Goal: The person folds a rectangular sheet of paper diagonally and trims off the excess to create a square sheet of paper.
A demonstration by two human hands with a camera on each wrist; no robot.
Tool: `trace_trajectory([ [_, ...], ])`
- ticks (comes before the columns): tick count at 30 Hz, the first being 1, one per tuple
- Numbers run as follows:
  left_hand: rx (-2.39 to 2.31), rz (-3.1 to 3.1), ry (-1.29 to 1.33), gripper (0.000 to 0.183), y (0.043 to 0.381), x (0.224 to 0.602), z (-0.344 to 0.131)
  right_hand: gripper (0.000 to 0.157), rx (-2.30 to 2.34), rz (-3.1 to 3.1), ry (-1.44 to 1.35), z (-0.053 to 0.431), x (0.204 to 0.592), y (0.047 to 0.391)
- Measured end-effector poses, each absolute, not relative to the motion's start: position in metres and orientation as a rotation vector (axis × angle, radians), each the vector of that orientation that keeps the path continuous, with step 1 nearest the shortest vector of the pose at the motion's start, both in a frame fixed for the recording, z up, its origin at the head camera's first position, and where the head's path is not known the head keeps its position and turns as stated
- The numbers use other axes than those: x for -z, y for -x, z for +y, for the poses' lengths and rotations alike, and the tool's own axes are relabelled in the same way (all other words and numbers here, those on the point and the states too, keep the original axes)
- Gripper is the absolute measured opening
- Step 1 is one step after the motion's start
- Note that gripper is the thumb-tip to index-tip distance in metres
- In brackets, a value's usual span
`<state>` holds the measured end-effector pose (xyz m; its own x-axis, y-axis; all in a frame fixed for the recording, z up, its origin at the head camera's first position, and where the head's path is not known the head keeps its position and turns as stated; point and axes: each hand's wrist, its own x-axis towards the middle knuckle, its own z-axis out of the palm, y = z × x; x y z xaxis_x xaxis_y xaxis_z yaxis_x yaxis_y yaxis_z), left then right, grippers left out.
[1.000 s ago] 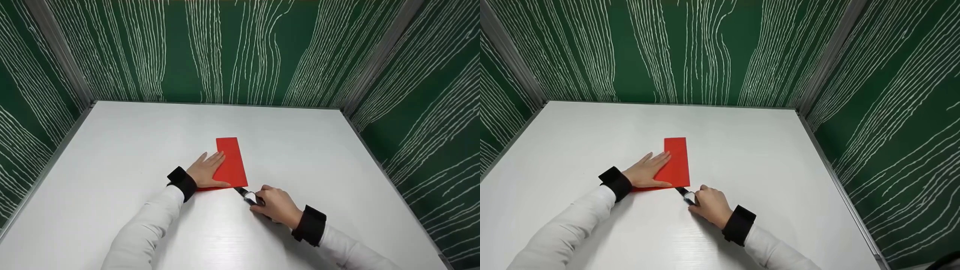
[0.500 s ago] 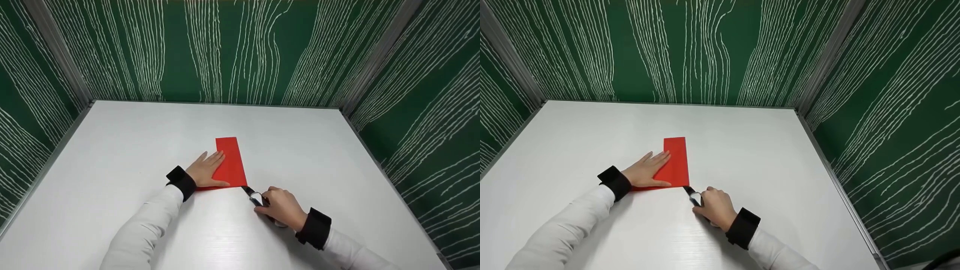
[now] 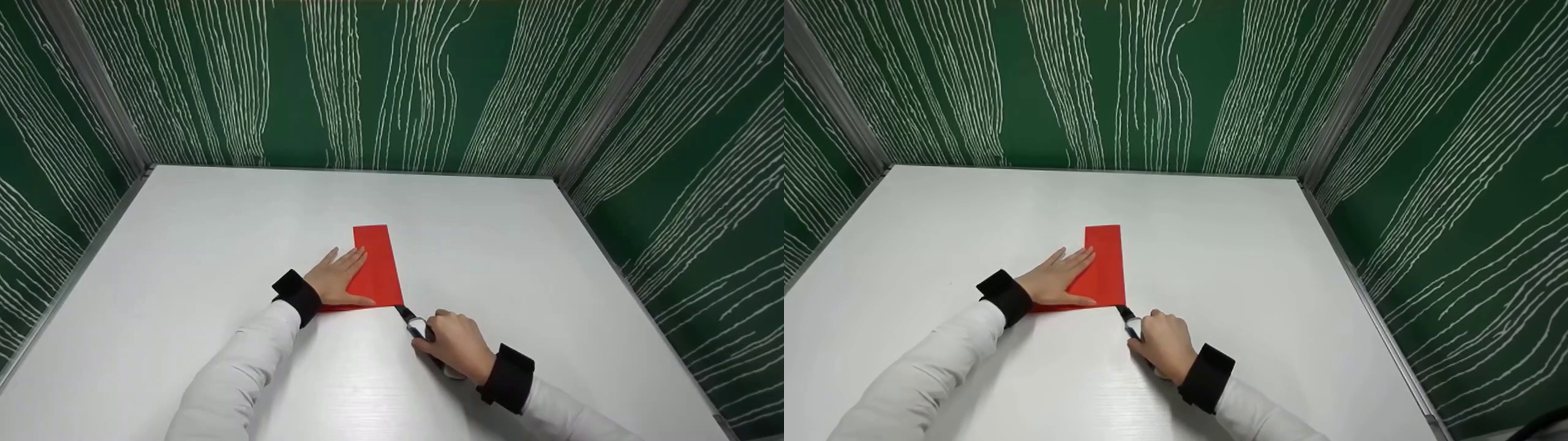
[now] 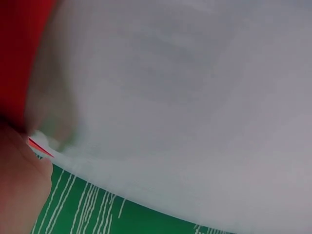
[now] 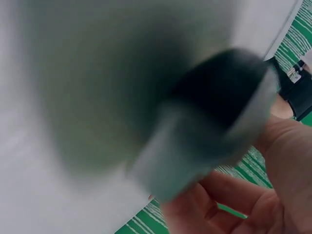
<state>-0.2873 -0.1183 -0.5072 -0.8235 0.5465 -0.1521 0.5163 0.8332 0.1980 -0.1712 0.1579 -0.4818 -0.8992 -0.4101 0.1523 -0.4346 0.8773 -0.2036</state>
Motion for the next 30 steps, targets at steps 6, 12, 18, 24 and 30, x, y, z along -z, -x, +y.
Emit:
trace_trajectory([
  [6,-0.232,2.794,-0.819,0.108,0.287,0.507,-0.118,0.041,-0.382,-2.950,-0.656,0.150,0.482,0.168],
  [12,-0.249,2.788,-0.814,0.108,0.286,0.504,-0.118,0.040,-0.391,-2.953,-0.652,0.147,0.482,0.169],
  [18,-0.278,2.784,-0.825,0.106,0.284,0.502,-0.117,0.040,-0.383,-2.958,-0.642,0.149,0.484,0.169],
  [24,-0.282,2.775,-0.820,0.107,0.284,0.501,-0.118,0.037,-0.387,-2.938,-0.651,0.152,0.485,0.173],
  [30,-0.279,2.772,-0.806,0.108,0.285,0.504,-0.119,0.039,-0.312,-2.878,-0.694,0.158,0.486,0.175],
])
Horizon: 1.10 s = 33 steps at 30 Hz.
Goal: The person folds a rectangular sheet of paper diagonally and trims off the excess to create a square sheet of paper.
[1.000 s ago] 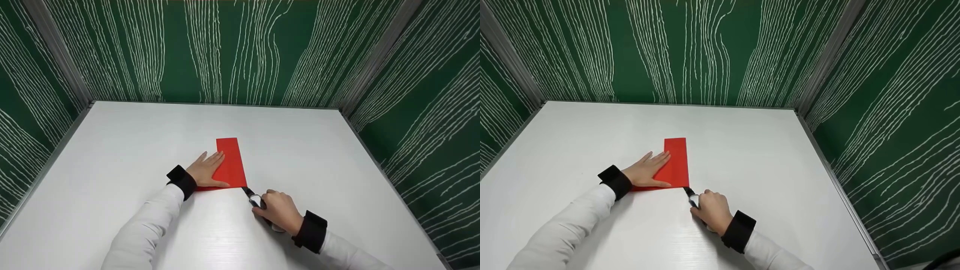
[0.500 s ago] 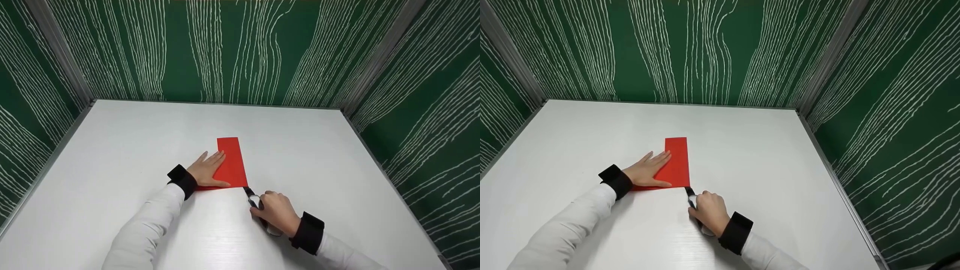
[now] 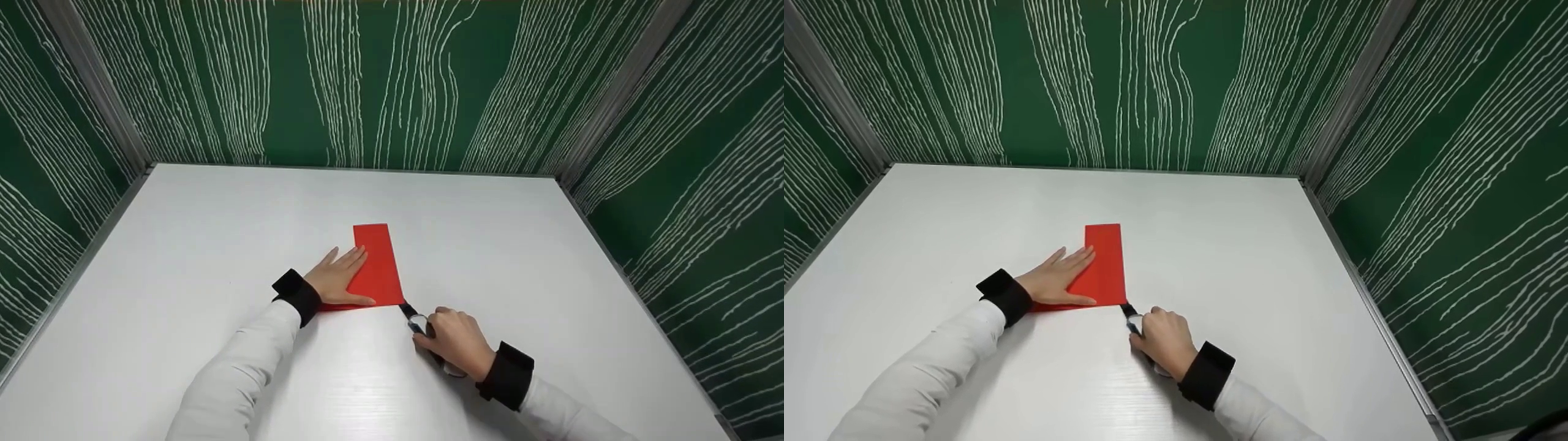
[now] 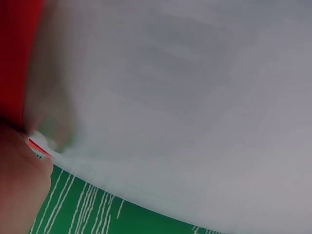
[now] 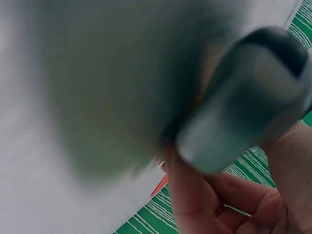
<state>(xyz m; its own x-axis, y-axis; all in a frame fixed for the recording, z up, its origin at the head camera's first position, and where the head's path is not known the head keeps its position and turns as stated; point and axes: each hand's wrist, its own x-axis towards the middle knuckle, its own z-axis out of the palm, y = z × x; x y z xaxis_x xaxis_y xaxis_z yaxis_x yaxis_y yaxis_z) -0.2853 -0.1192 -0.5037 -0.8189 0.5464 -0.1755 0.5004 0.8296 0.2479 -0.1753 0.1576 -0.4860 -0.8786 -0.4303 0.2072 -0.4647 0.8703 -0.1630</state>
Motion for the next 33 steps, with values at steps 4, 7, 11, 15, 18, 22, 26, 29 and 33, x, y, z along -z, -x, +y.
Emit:
trace_trajectory([
  [4,-0.303,2.770,-0.806,0.107,0.285,0.504,-0.119,0.039,-0.275,-2.846,-0.716,0.162,0.487,0.176],
  [7,-0.313,2.759,-0.810,0.107,0.285,0.504,-0.119,0.039,-0.259,-2.830,-0.724,0.164,0.487,0.177],
  [11,-0.315,2.749,-0.804,0.107,0.285,0.503,-0.119,0.041,-0.228,-2.806,-0.727,0.168,0.489,0.180],
  [15,-0.313,2.745,-0.797,0.108,0.285,0.502,-0.120,0.038,-0.204,-2.785,-0.727,0.171,0.489,0.184],
  [18,-0.313,2.742,-0.798,0.108,0.285,0.501,-0.120,0.034,-0.193,-2.774,-0.731,0.172,0.489,0.186],
  [22,-0.308,2.743,-0.800,0.107,0.284,0.499,-0.120,0.029,-0.181,-2.771,-0.737,0.174,0.489,0.190],
  [26,-0.313,2.750,-0.807,0.107,0.282,0.496,-0.120,0.027,-0.187,-2.767,-0.753,0.179,0.490,0.193],
  [29,-0.293,2.759,-0.820,0.107,0.282,0.498,-0.120,0.028,-0.207,-2.760,-0.778,0.182,0.491,0.197],
  [33,-0.276,2.766,-0.832,0.107,0.284,0.502,-0.119,0.028,-0.220,-2.750,-0.817,0.186,0.492,0.203],
])
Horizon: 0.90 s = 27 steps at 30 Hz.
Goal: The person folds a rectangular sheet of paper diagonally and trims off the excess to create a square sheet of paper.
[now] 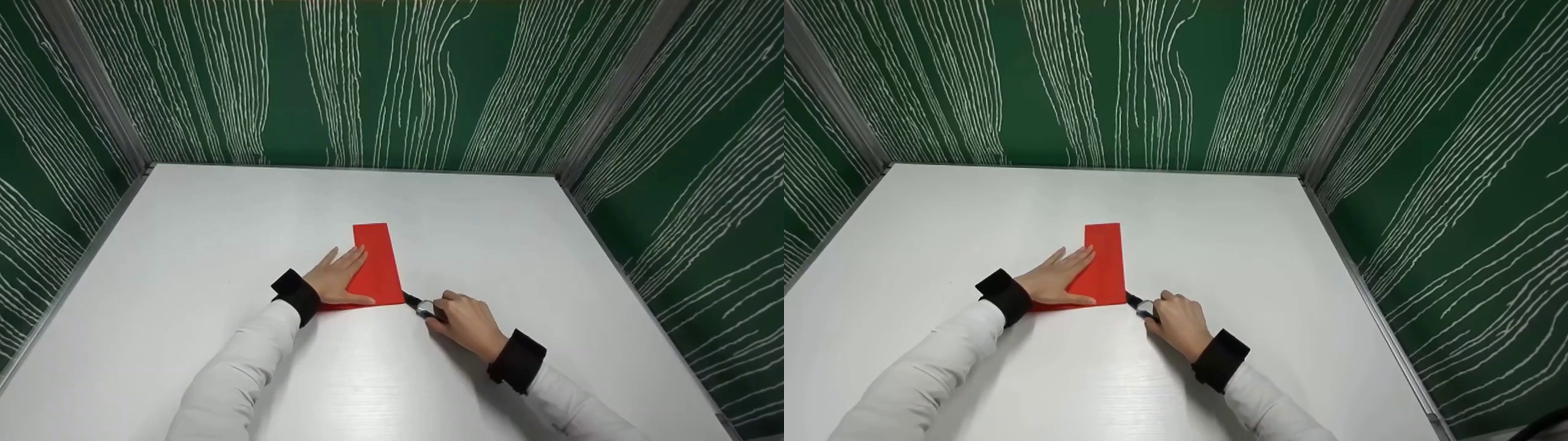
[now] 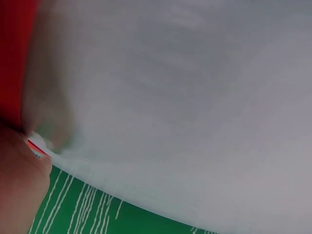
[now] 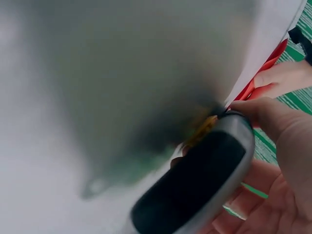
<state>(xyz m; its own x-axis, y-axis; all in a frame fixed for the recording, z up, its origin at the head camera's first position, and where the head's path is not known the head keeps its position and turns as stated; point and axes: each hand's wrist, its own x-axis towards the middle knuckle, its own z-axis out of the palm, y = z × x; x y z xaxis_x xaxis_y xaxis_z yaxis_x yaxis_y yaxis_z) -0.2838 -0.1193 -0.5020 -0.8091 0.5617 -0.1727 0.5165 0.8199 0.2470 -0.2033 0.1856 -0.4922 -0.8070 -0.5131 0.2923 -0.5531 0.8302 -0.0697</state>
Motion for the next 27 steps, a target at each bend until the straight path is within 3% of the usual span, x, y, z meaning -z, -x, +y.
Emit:
trace_trajectory([
  [6,-0.272,2.761,-0.824,0.109,0.286,0.506,-0.119,0.023,-0.228,-2.759,-0.831,0.186,0.492,0.211],
  [20,-0.285,2.761,-0.831,0.110,0.290,0.508,-0.120,0.032,-0.253,-2.774,-0.794,0.180,0.489,0.214],
  [27,-0.290,2.749,-0.820,0.111,0.289,0.508,-0.121,0.028,-0.241,-2.781,-0.779,0.175,0.490,0.212],
])
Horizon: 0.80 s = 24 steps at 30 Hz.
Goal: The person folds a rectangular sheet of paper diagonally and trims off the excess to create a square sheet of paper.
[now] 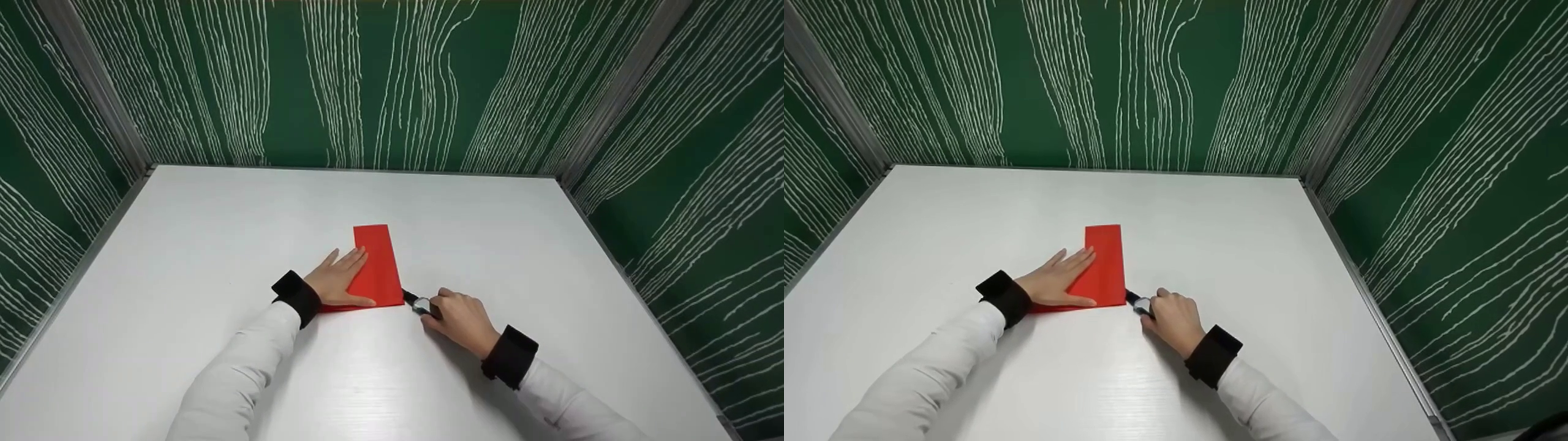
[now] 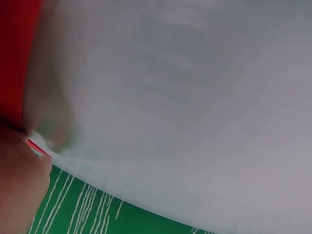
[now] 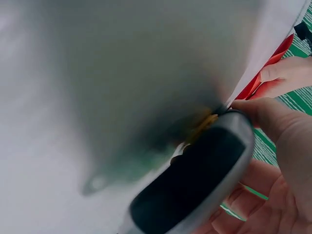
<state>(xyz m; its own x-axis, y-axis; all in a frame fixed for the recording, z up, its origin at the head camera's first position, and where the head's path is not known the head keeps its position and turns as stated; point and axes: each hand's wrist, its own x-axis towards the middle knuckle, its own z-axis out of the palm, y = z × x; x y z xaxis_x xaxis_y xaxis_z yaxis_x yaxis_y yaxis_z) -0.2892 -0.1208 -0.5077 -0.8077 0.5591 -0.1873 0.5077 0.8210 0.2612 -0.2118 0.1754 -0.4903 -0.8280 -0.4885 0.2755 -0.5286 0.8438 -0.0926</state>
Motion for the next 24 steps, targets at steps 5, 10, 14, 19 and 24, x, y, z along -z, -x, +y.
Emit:
trace_trajectory([
  [5,-0.304,2.746,-0.813,0.111,0.289,0.509,-0.120,0.028,-0.204,-2.763,-0.789,0.178,0.492,0.213],
  [10,-0.297,2.743,-0.809,0.111,0.289,0.511,-0.120,0.025,-0.175,-2.746,-0.804,0.184,0.492,0.217],
  [14,-0.304,2.740,-0.810,0.110,0.289,0.510,-0.119,0.019,-0.190,-2.742,-0.810,0.186,0.492,0.219],
  [19,-0.305,2.739,-0.811,0.109,0.288,0.507,-0.119,0.022,-0.201,-2.747,-0.818,0.184,0.492,0.221],
  [24,-0.312,2.742,-0.808,0.108,0.287,0.505,-0.120,0.027,-0.216,-2.754,-0.809,0.178,0.491,0.226],
])
